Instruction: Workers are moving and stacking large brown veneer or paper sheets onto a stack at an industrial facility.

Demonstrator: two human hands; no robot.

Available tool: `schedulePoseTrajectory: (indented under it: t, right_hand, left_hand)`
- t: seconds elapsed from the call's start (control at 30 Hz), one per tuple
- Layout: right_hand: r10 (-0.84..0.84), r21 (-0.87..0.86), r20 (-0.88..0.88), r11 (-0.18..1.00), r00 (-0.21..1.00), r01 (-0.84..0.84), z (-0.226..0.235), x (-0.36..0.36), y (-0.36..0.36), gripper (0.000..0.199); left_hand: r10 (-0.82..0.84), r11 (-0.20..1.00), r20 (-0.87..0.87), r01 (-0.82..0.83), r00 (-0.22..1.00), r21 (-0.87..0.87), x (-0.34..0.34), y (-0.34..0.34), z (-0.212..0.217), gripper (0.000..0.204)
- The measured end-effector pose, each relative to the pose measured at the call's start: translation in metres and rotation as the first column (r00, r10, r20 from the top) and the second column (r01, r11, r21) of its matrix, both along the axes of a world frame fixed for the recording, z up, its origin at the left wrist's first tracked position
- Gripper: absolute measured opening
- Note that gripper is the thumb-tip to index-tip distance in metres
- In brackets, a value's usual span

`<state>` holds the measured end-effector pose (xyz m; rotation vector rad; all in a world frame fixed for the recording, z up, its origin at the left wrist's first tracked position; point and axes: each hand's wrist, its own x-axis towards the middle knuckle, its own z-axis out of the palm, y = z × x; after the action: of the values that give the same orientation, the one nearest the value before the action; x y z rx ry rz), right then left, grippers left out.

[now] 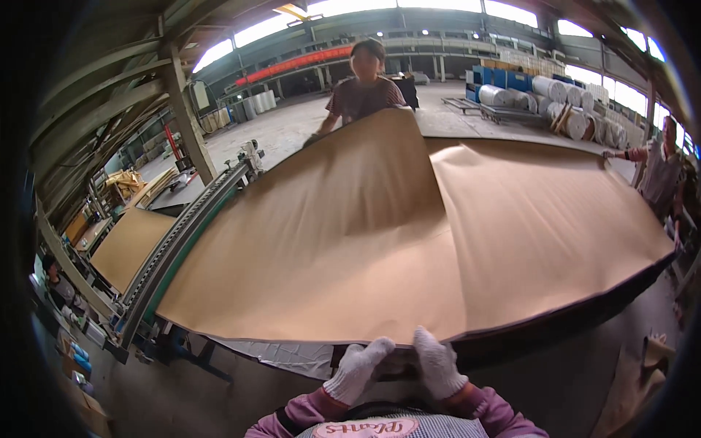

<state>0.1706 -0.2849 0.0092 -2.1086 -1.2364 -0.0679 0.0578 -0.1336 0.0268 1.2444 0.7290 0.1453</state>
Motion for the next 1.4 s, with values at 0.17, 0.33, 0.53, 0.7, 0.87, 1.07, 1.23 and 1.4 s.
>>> schedulePoseTrajectory:
  t: [0.17,0.33,0.53,0.7,0.87,1.07,1.23,1.4]
  right_hand:
    - [0.102,0.324,-0.743,0.919,0.661,0.223,0.038,0.020,-0.025,0.023]
    - [0.658,0.725,-0.649,0.688,0.382,0.045,0.062,0.064,-0.052,0.049]
    - [0.326,0.032,0.042,0.944,0.944,-0.328,0.057,0.025,0.103,0.064]
    - [0.162,-0.304,-0.156,0.931,0.974,-0.203,-0.053,0.015,0.168,0.050]
    - [0.223,-0.283,0.086,0.940,0.971,-0.190,-0.080,0.010,0.157,0.054]
    - [0.063,-0.160,0.308,0.987,0.949,-0.013,-0.051,0.005,0.119,0.061]
    - [0.442,0.440,-0.880,0.897,0.174,-0.052,0.068,-0.016,0.049,0.058]
    - [0.195,0.574,-0.774,0.618,0.602,0.537,0.044,0.015,-0.010,0.031]
  left_hand:
    - [0.204,0.881,0.425,0.024,0.882,-0.473,-0.047,0.058,-0.057,0.049]
    - [0.380,0.925,0.183,-0.377,0.907,-0.050,-0.076,0.125,0.010,0.046]
    - [0.138,0.961,0.585,0.035,0.800,-0.274,-0.048,0.157,0.088,0.037]
    - [-0.014,0.965,0.550,0.156,0.835,-0.212,-0.023,0.120,0.119,0.038]
    - [-0.286,0.824,0.470,-0.037,0.835,0.566,-0.037,0.115,0.090,0.035]
    - [-0.090,0.989,0.441,0.132,0.893,-0.066,0.003,0.067,0.142,0.034]
    - [-0.329,0.905,0.056,0.298,0.943,0.304,0.026,0.045,0.137,0.058]
    - [-0.459,0.863,0.324,0.501,0.827,-0.058,0.070,-0.013,0.043,0.054]
